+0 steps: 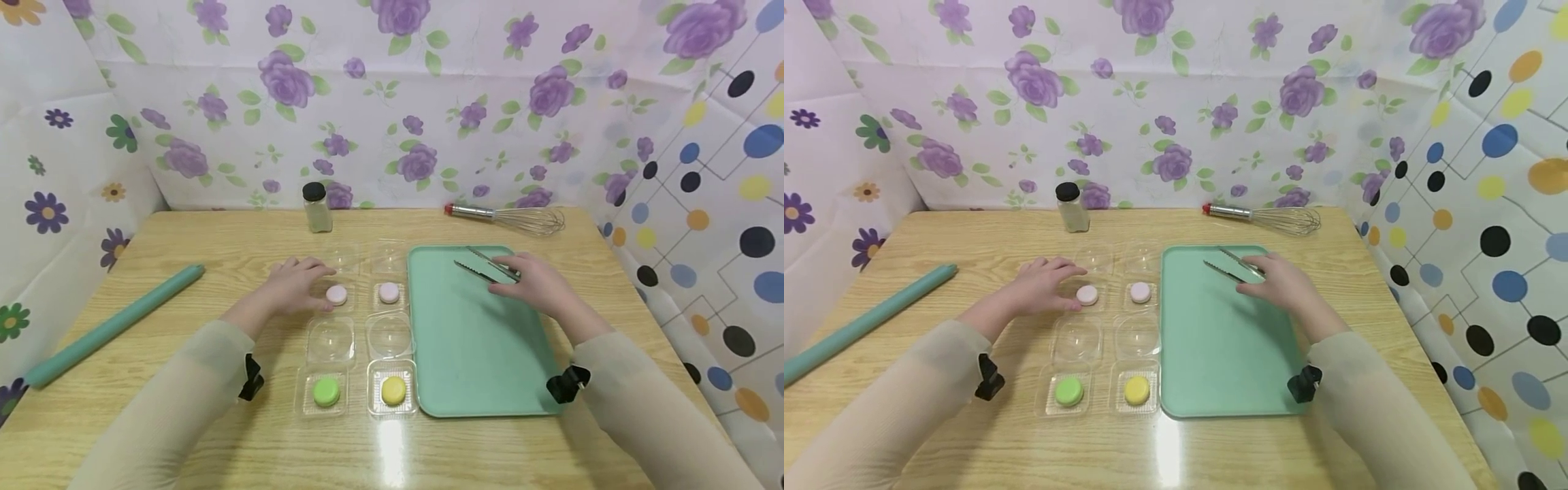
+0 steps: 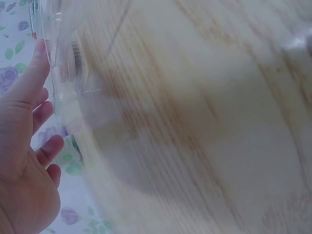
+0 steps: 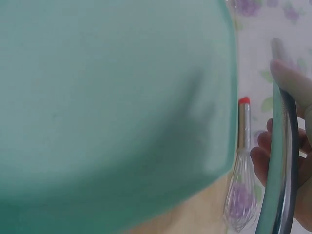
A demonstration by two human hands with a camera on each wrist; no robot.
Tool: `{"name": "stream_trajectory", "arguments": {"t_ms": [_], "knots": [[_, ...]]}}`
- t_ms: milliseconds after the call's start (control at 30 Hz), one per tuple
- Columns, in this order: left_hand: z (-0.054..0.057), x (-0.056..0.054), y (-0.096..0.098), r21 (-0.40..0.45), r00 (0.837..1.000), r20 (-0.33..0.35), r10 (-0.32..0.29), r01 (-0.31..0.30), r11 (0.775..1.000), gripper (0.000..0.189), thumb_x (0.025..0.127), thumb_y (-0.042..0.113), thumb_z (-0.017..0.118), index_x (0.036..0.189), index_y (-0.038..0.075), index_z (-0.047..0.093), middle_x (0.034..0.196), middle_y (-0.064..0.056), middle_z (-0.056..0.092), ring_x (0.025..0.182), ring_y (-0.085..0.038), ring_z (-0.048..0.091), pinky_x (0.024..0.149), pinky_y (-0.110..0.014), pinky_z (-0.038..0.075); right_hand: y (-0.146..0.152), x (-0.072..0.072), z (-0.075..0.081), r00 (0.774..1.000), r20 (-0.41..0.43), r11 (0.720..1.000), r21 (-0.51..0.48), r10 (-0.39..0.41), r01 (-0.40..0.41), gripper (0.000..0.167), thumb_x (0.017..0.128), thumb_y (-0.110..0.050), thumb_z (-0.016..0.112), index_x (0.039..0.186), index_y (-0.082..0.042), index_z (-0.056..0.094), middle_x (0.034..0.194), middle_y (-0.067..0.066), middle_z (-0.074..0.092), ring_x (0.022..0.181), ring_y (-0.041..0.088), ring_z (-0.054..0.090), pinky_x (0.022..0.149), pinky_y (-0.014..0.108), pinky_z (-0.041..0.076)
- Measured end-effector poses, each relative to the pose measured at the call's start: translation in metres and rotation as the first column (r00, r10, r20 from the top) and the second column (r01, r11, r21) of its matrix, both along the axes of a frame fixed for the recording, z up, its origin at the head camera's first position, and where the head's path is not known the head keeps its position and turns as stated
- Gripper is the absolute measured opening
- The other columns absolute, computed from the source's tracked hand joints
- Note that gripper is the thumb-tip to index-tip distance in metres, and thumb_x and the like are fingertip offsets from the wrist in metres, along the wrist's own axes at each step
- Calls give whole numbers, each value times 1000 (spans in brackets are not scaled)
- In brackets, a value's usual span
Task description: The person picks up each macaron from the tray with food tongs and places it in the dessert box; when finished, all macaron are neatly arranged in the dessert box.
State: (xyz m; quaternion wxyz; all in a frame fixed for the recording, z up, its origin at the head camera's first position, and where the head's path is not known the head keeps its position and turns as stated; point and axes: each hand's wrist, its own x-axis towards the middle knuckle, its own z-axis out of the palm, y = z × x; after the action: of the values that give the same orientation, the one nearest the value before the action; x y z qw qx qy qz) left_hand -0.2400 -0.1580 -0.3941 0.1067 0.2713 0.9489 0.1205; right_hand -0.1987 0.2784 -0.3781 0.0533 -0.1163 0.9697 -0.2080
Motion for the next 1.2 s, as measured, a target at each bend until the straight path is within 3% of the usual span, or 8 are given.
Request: {"name": "stream_trajectory", "arguments": {"t_ms": [400,767,933,1200], "knots": [[-7,1,-2,27,1000,-11,18,-18,999,73,79,49,70,139,16,45,140,-11,41,117,-36,37,91,-56,27,38,7,-12,989,39,988,51,-146,144,71,86,-52,60,141,-10,42,129,26,49,113,41,50,83,58,41],[-7,3,-4,25,1000,-9,18,-18,1000,72,80,49,68,140,17,44,141,-11,40,117,-36,36,91,-54,27,71,17,-32,957,40,954,103,-288,282,82,84,-60,55,141,-3,38,123,28,53,103,43,54,72,56,44],[-7,2,-4,13,1000,-4,17,-17,1000,72,80,48,68,140,17,44,142,-12,39,118,-36,36,91,-53,27,76,22,-37,931,43,924,146,-362,352,83,83,-63,54,140,-4,39,130,30,47,110,50,47,69,56,43],[-6,2,-3,7,1000,2,19,-19,1000,72,81,48,68,141,17,44,141,-11,39,118,-36,35,91,-54,26,81,26,-41,891,75,882,195,-449,428,87,82,-66,53,143,-8,35,133,32,42,108,51,47,52,43,41]]}}
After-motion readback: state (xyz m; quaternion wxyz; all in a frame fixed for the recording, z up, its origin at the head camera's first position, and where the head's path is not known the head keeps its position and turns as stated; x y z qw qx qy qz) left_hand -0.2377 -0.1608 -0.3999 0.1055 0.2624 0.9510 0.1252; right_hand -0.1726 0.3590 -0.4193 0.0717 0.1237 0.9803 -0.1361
